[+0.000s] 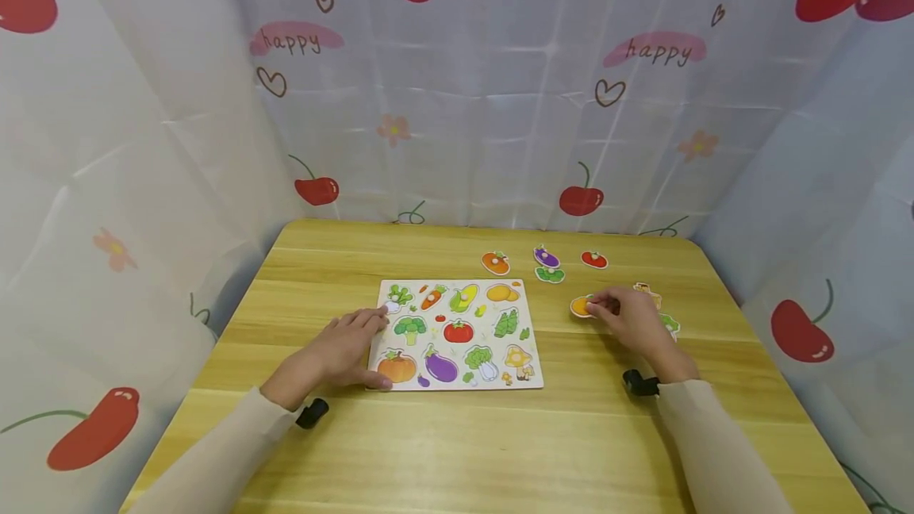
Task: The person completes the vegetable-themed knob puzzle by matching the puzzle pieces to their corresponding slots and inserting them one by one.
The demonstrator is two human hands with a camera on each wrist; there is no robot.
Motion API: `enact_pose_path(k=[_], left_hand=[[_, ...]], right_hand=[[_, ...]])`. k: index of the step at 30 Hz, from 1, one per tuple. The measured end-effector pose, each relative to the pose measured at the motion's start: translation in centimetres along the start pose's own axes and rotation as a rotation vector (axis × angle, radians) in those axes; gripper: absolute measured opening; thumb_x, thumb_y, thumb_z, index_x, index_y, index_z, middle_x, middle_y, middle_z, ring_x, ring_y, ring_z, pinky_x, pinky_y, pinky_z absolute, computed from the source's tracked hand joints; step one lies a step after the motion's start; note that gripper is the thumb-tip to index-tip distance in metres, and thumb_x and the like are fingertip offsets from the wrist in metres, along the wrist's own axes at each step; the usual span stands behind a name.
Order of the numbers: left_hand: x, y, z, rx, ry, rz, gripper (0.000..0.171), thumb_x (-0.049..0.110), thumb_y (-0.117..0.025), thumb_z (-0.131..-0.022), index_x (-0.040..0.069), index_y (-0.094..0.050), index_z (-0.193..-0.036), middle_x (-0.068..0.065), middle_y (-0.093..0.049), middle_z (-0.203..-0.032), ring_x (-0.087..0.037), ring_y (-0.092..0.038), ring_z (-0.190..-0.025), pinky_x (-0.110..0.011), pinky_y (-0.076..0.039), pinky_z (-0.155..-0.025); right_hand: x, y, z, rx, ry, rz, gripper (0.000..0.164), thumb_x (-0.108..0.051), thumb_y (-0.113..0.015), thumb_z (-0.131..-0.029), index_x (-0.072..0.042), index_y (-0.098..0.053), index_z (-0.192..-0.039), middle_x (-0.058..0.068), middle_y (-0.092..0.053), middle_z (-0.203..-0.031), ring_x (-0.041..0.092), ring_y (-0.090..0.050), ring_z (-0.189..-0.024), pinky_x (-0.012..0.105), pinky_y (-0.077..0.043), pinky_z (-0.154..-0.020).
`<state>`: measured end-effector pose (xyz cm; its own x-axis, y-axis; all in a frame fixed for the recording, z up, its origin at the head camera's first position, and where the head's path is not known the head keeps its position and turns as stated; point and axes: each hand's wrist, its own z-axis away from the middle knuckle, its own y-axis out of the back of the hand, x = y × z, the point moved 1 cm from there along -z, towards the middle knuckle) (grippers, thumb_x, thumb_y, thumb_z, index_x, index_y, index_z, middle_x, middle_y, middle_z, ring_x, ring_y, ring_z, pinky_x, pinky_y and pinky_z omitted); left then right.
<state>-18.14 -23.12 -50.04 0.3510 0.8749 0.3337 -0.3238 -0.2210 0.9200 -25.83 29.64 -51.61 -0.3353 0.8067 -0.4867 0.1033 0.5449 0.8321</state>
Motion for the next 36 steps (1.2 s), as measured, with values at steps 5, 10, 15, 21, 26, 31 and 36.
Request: enact_pose_path(k=[5,10,15,21,26,31,36], left_hand=[[-0.1,0.0,0.0,0.000,0.012,-0.001,0.114,0.062,-0.098,-0.091,0.000,-0.046,-0.172,-0.022,-0.035,-0.189,-0.054,-0.038,-0.173,-0.087,-0.033,-0.133],[0.2,0.1,0.1,0.003,0.005,-0.010,0.115,0.062,-0.098,-0.091,-0.002,-0.045,-0.172,-0.023,-0.036,-0.188,-0.052,-0.037,-0.173,-0.085,-0.035,-0.133],[0.5,0.3,0.2,0.002,-0.011,-0.002,0.115,0.059,-0.098,-0.091,-0.005,-0.045,-0.171,-0.026,-0.036,-0.187,-0.051,-0.037,-0.174,-0.076,-0.037,-0.137],[0.7,0.3,0.3,0.006,-0.019,0.010,0.117,0.057,-0.099,-0.092,-0.006,-0.043,-0.172,-0.028,-0.035,-0.186,-0.051,-0.040,-0.172,-0.069,-0.039,-0.139],[0.7,0.3,0.3,0.009,-0.022,0.014,0.116,0.056,-0.099,-0.092,-0.007,-0.043,-0.172,-0.029,-0.035,-0.186,-0.052,-0.042,-0.170,-0.068,-0.041,-0.138],[0.7,0.2,0.3,0.010,-0.025,0.013,0.116,0.056,-0.099,-0.092,-0.007,-0.043,-0.172,-0.029,-0.035,-0.185,-0.052,-0.042,-0.170,-0.068,-0.042,-0.138],[0.7,0.2,0.3,0.002,-0.018,0.018,0.116,0.056,-0.099,-0.092,-0.006,-0.043,-0.173,-0.028,-0.034,-0.186,-0.052,-0.041,-0.171,-0.068,-0.041,-0.138]], right_hand=[[-1.4,-1.3,-1.2,0.000,-0.002,-0.017,0.015,-0.018,-0.087,-0.107,-0.004,-0.087,-0.108,0.011,-0.085,-0.098,0.015,-0.068,-0.082,0.025,-0.053,-0.072],[-2.8,-2.3,-2.6,-0.011,-0.003,-0.007,0.017,-0.021,-0.087,-0.108,-0.004,-0.087,-0.109,0.010,-0.083,-0.096,0.017,-0.064,-0.081,0.028,-0.051,-0.073],[-4.2,-3.5,-3.9,-0.005,0.006,-0.021,0.016,-0.021,-0.087,-0.107,-0.004,-0.087,-0.108,0.010,-0.083,-0.095,0.018,-0.066,-0.081,0.030,-0.052,-0.074],[-5.7,-4.8,-4.9,-0.014,0.003,-0.051,0.016,-0.019,-0.087,-0.107,-0.003,-0.087,-0.107,0.011,-0.083,-0.095,0.019,-0.067,-0.081,0.028,-0.052,-0.074],[-6.4,-5.9,-5.7,-0.042,-0.027,-0.088,0.017,-0.021,-0.086,-0.109,-0.004,-0.087,-0.111,0.011,-0.084,-0.101,0.019,-0.068,-0.085,0.028,-0.055,-0.078],[-7.4,-6.7,-6.3,-0.058,-0.018,-0.113,0.016,-0.020,-0.085,-0.109,-0.005,-0.087,-0.112,0.011,-0.086,-0.103,0.019,-0.071,-0.086,0.029,-0.058,-0.079],[-8.1,-7.7,-6.9,-0.075,-0.001,-0.116,0.014,-0.019,-0.086,-0.108,-0.005,-0.087,-0.111,0.010,-0.085,-0.102,0.018,-0.070,-0.085,0.028,-0.057,-0.078]])
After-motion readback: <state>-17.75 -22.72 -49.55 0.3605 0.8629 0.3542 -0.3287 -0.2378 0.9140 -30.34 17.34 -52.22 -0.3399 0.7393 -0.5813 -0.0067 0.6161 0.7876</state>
